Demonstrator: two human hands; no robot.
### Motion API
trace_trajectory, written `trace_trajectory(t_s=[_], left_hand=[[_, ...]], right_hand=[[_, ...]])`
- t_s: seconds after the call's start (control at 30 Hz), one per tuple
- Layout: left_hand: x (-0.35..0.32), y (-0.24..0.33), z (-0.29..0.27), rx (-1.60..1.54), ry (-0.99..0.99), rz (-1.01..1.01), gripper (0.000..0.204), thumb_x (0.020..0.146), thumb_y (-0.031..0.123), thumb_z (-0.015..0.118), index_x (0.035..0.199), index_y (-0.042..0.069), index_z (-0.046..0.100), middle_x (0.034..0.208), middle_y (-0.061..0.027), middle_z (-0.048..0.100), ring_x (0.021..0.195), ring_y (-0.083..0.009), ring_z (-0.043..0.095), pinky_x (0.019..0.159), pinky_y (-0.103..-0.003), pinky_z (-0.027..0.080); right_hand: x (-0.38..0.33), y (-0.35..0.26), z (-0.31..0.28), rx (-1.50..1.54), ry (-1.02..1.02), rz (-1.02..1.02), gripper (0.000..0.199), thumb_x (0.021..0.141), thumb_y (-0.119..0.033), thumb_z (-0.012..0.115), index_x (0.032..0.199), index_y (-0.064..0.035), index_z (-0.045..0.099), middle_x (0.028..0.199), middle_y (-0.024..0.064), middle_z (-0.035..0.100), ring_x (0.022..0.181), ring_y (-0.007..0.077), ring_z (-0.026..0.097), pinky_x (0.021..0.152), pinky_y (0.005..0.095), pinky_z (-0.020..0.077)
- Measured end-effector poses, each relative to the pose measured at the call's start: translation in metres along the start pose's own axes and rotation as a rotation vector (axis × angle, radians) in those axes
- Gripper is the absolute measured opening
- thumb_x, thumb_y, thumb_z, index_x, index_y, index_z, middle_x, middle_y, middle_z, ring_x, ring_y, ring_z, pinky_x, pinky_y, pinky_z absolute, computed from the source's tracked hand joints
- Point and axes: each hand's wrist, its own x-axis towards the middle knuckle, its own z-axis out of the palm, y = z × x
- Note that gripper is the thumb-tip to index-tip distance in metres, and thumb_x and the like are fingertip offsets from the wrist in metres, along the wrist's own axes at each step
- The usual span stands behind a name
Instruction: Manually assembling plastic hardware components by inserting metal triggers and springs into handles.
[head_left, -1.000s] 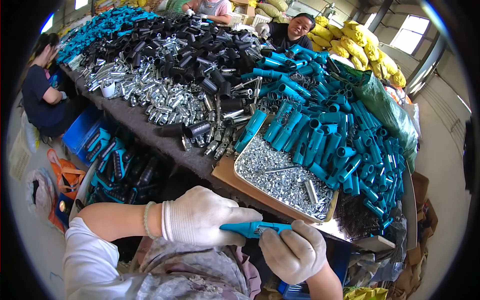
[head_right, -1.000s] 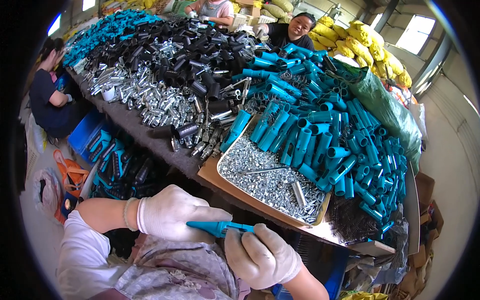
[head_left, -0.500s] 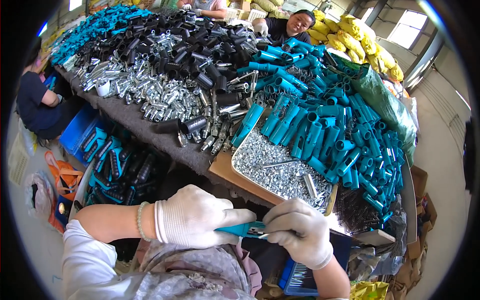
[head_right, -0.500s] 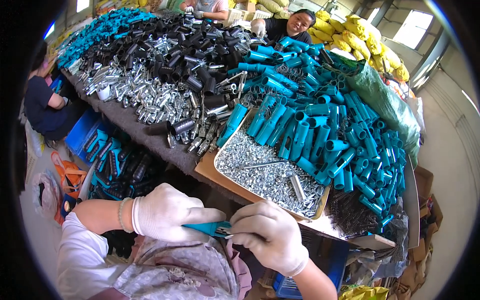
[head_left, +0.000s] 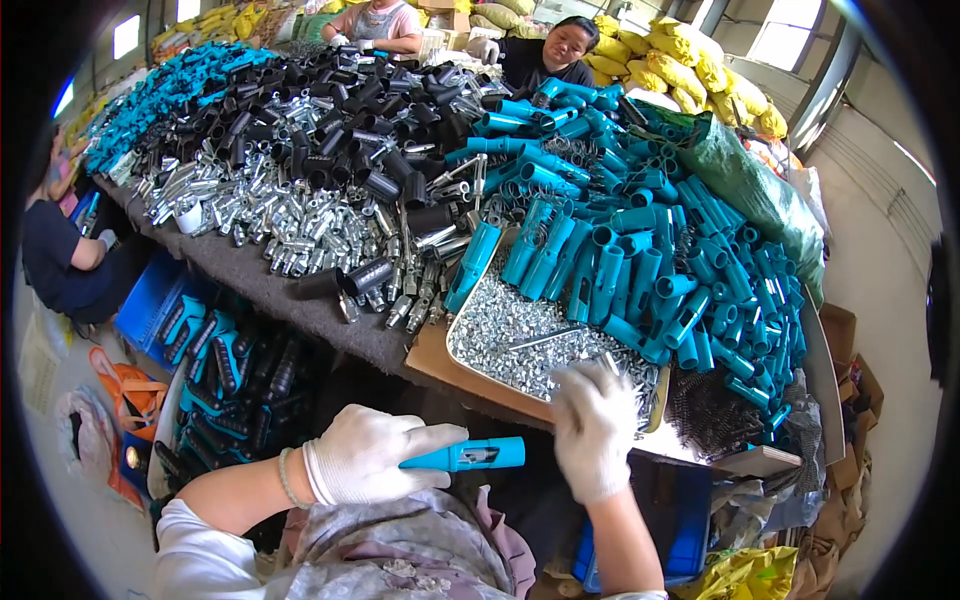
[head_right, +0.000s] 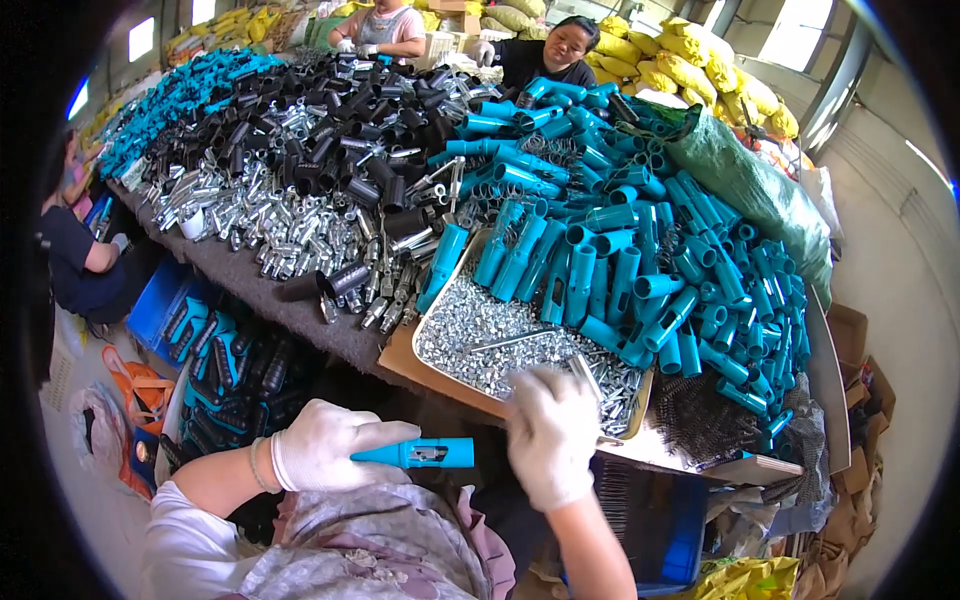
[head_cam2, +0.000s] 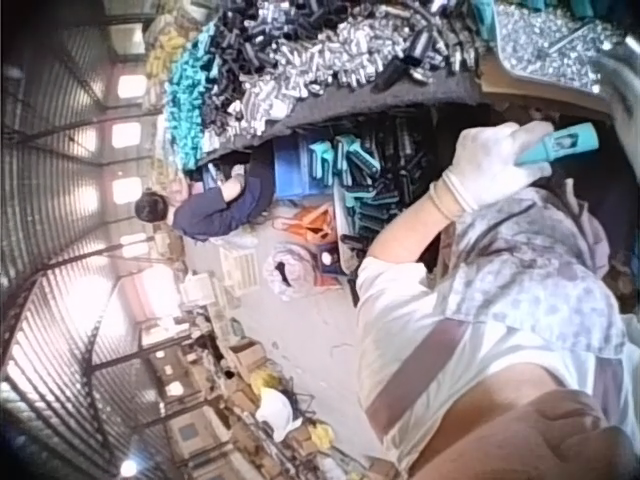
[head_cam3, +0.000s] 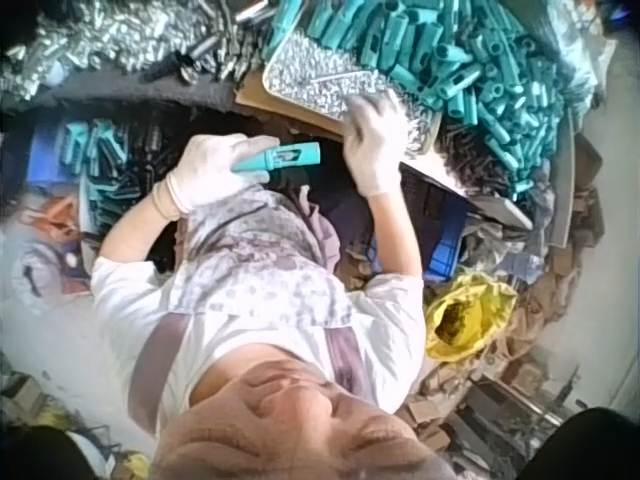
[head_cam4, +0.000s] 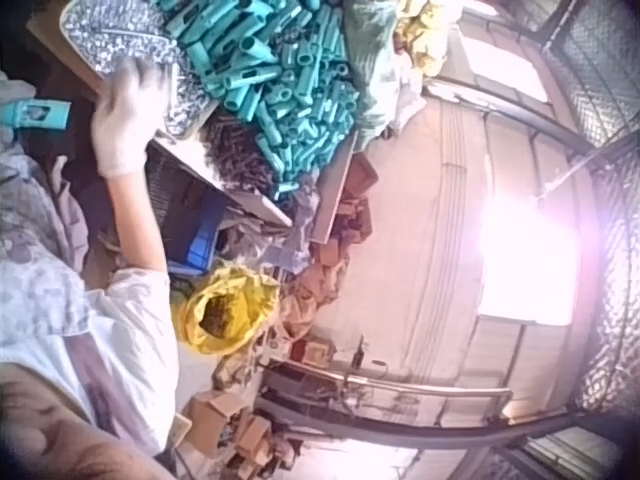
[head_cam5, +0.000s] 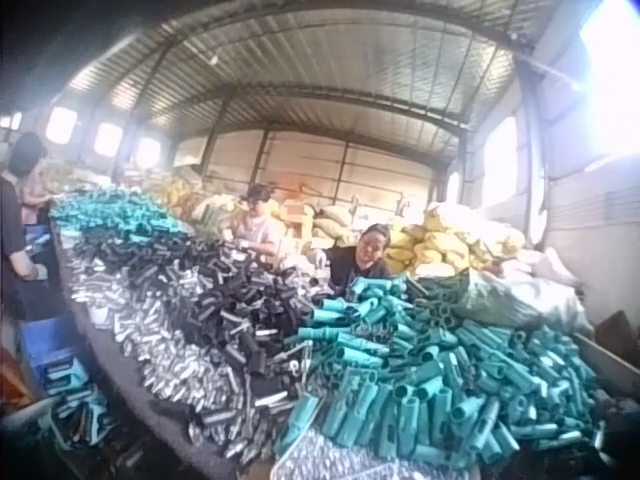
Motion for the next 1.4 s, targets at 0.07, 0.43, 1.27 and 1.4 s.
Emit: trace_trajectory(t_s=[0.07,0.43,1.27,1.4], left_hand=[[0.001,0.003,0.001,-0.019,0.012,0.004,0.048,0.08,0.041,0.077,0.121,0.018,0.069,0.07,-0.0043,0.064,0.059,-0.0247,0.066,0.052,-0.035,0.052],[0.01,-0.002,-0.019,0.049,0.035,-0.005,0.04,0.084,0.031,0.074,0.118,0.012,0.069,0.071,-0.0054,0.059,0.061,-0.0254,0.064,0.053,-0.036,0.051],[0.035,0.025,-0.013,0.454,-0.289,0.08,0.046,0.076,0.017,0.069,0.122,0.011,0.067,0.089,-0.0019,0.064,0.077,-0.0221,0.06,0.063,-0.035,0.05],[0.031,0.018,-0.008,0.483,-0.218,0.194,0.045,0.076,0.017,0.066,0.12,0.009,0.068,0.085,-0.0007,0.06,0.072,-0.0192,0.058,0.06,-0.032,0.048]], right_hand=[[-0.007,-0.032,-0.015,0.541,-0.338,0.128,0.028,0.09,-0.023,0.068,0.112,-0.0045,0.066,0.096,0.0166,0.068,0.091,0.0371,0.065,0.083,0.0443,0.0507],[-0.001,0.044,-0.017,0.582,0.124,0.604,0.018,0.091,-0.011,0.066,0.107,-0.0027,0.069,0.089,0.0051,0.065,0.076,0.0131,0.058,0.069,0.0288,0.0471],[-0.084,-0.075,0.066,2.343,0.116,1.132,0.068,0.101,-0.033,0.058,0.15,0.0047,0.028,0.146,0.0307,0.043,0.123,0.039,0.059,0.104,0.0469,0.0531],[-0.087,-0.079,0.067,2.378,0.211,1.135,0.069,0.1,-0.032,0.059,0.15,0.0039,0.028,0.149,0.0305,0.04,0.132,0.04,0.051,0.106,0.0477,0.0515]])
